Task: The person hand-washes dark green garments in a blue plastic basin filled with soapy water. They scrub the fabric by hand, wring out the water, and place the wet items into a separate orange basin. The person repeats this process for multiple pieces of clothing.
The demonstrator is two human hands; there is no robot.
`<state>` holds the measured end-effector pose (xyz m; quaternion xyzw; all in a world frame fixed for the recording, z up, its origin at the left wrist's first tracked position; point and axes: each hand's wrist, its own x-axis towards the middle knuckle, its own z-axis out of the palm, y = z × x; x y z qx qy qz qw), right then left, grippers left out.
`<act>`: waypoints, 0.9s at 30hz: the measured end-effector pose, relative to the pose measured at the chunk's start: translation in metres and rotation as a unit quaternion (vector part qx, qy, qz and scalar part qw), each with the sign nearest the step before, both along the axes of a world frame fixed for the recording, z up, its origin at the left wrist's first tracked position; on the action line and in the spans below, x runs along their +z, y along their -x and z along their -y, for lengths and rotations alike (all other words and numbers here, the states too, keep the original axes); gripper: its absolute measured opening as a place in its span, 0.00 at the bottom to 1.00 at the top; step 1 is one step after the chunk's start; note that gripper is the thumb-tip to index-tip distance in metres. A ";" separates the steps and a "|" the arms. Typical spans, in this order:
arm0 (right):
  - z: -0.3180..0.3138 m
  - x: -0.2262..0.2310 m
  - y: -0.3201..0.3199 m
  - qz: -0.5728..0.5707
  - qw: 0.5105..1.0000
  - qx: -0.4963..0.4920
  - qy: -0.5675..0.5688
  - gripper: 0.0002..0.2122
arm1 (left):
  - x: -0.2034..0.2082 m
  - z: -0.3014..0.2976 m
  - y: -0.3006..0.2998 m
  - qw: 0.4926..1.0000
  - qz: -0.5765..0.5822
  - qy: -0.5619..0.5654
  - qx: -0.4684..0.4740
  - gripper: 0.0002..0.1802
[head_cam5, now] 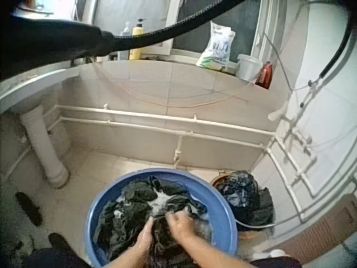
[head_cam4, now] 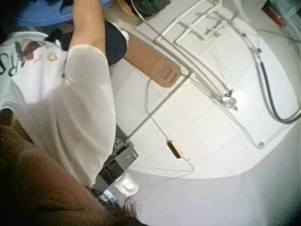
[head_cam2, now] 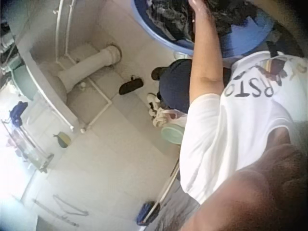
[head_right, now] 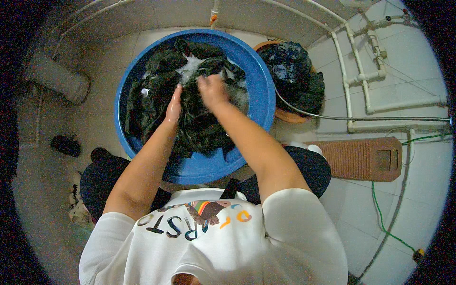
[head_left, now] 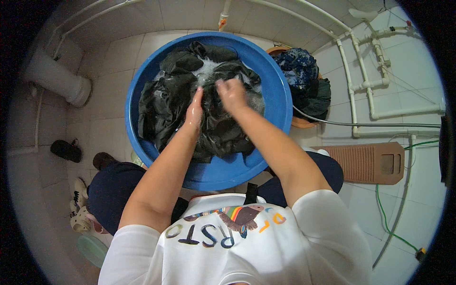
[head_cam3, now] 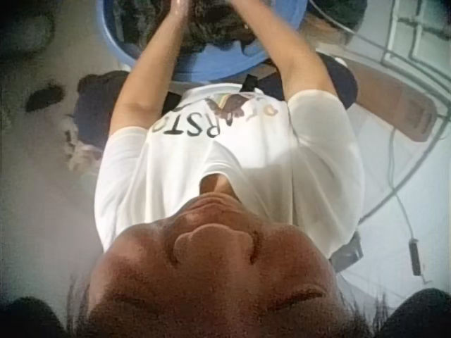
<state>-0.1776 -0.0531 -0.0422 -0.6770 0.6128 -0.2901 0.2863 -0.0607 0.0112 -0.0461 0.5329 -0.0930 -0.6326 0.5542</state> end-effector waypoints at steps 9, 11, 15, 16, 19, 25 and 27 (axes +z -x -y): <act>0.034 -0.076 0.078 -0.326 0.887 0.104 -0.312 0.32 | 0.005 -0.001 -0.007 0.964 0.206 0.095 -0.141 0.21; 0.047 -0.081 0.084 -0.321 0.856 0.119 -0.387 0.29 | -0.004 0.001 -0.007 0.968 0.202 0.040 -0.142 0.22; 0.022 -0.037 0.052 -0.177 0.966 -0.031 -0.187 0.23 | -0.013 0.007 -0.009 0.985 0.152 0.016 -0.080 0.19; 0.009 -0.017 0.033 -0.121 0.984 -0.074 -0.112 0.22 | -0.006 0.004 -0.008 0.990 0.130 0.003 -0.052 0.19; -0.017 0.017 0.004 -0.048 0.975 0.139 0.169 0.16 | 0.027 0.000 -0.007 0.999 -0.044 0.004 0.004 0.28; -0.086 0.069 -0.041 0.034 0.944 0.274 0.179 0.10 | -0.055 0.002 -0.039 0.956 0.001 0.249 -0.154 0.15; -0.075 0.050 -0.041 0.044 0.948 0.254 0.189 0.10 | -0.061 0.004 -0.033 0.961 0.064 0.251 -0.096 0.15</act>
